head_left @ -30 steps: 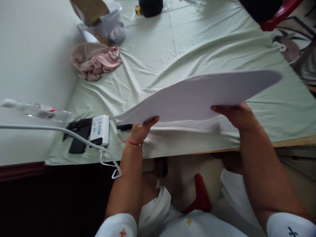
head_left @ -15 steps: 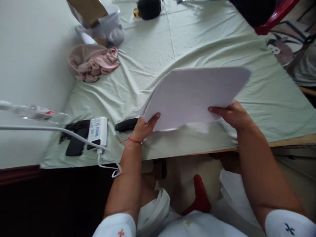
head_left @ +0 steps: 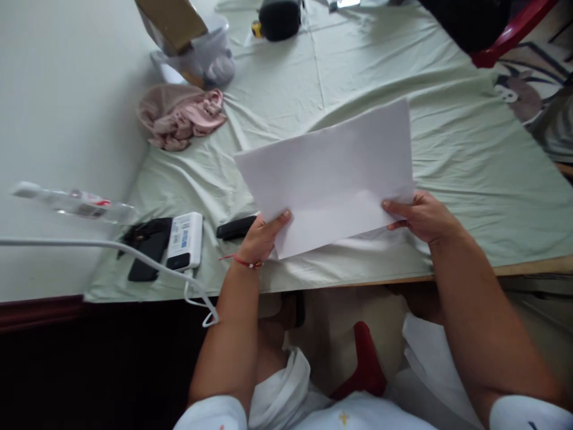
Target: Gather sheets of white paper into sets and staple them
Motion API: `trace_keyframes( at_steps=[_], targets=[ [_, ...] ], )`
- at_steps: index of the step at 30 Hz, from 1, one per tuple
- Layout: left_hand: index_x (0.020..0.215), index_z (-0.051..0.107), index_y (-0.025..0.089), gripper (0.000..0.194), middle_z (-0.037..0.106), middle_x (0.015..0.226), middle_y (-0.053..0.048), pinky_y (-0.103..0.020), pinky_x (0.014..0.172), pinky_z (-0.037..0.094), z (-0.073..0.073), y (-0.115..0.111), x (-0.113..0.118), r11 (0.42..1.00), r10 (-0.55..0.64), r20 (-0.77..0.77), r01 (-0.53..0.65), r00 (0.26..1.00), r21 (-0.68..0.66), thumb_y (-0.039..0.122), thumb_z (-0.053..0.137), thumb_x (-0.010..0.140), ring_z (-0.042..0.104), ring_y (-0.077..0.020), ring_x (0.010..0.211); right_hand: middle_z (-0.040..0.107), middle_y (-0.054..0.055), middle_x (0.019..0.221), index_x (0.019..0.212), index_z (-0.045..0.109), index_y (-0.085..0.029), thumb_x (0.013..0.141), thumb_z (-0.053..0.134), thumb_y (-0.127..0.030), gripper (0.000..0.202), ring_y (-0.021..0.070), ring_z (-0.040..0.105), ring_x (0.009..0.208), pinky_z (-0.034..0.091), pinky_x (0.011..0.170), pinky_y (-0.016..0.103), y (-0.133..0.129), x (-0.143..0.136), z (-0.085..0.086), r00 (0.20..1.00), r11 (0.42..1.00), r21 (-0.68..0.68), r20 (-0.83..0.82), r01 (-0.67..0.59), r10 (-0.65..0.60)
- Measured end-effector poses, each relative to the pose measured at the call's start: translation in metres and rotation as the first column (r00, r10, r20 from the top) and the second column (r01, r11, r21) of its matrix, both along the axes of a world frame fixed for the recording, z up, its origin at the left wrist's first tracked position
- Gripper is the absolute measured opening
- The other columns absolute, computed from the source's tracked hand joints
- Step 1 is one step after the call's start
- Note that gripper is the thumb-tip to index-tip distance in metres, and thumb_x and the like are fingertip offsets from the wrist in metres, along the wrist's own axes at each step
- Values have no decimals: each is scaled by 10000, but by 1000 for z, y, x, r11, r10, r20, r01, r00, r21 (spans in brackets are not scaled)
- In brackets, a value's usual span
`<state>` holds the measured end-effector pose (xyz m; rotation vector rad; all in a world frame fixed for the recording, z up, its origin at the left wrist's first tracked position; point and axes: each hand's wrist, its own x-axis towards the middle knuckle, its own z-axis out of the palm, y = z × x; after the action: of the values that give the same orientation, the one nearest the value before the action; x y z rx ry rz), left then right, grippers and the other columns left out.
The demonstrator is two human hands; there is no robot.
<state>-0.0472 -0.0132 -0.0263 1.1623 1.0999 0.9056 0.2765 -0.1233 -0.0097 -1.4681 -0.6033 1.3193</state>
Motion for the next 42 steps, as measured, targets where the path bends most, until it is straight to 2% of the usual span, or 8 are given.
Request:
trace_keyframes(
  at_steps=[9,15,18,22,29,35,38,42],
  targets=[
    [1040,794,176,515,810,1004,-108,-373,757,656,-1,-12,-13,996,-83,-101,78,991,-51,571,912,732,756,-250,858,713,34,691,701,766,-225,676,945,-449,287,160,659,574,580,473,273,1,7,1,969,983,-50,167,-176,182],
    [969,775,175,587,781,819,-77,-333,679,632,12,-19,-11,991,-24,-41,19,999,-130,606,970,620,726,-216,728,645,22,652,685,720,-193,620,983,-477,392,130,588,496,544,447,287,-3,7,-1,988,990,22,71,-140,139],
    [788,735,184,538,611,546,7,-241,384,393,16,-24,-14,993,-58,-97,47,994,-108,652,948,631,462,-100,410,631,22,658,682,700,-174,596,998,-402,385,116,570,480,494,416,264,-1,7,1,998,999,9,39,-47,46],
    [817,738,179,420,554,487,44,-200,366,229,19,-35,-21,989,127,-162,-112,979,99,558,901,741,363,-59,373,639,29,693,691,676,-160,697,941,-251,280,85,548,477,444,394,216,5,1,9,996,996,-36,32,86,-85],
    [886,692,183,218,596,573,61,-208,495,383,17,-29,-30,708,634,-181,-470,752,527,381,636,958,534,-89,454,706,47,794,815,725,-126,800,811,-94,93,55,565,465,467,382,139,15,-22,9,991,990,-43,-1,137,-137],
    [963,712,204,171,769,877,-35,-362,942,557,4,-4,-51,532,781,-286,-351,555,771,280,562,995,744,-201,900,737,59,880,826,750,-146,735,884,-133,163,52,572,512,504,398,126,21,-34,1,995,994,-53,-10,98,-99],
    [946,759,219,191,801,1065,-79,-433,1146,474,-7,8,-62,587,736,-401,-218,545,780,253,574,983,705,-245,1158,724,51,856,830,742,-137,696,896,-108,206,58,580,526,520,412,121,23,-38,1,995,993,-68,-22,97,-98],
    [949,767,193,264,796,1089,-99,-430,1146,487,-25,26,-75,770,541,-512,-148,667,621,292,527,998,704,-248,1171,703,51,790,768,711,-130,757,831,-81,130,63,568,473,485,369,131,26,-47,6,996,992,-98,-5,83,-84]
  ],
)
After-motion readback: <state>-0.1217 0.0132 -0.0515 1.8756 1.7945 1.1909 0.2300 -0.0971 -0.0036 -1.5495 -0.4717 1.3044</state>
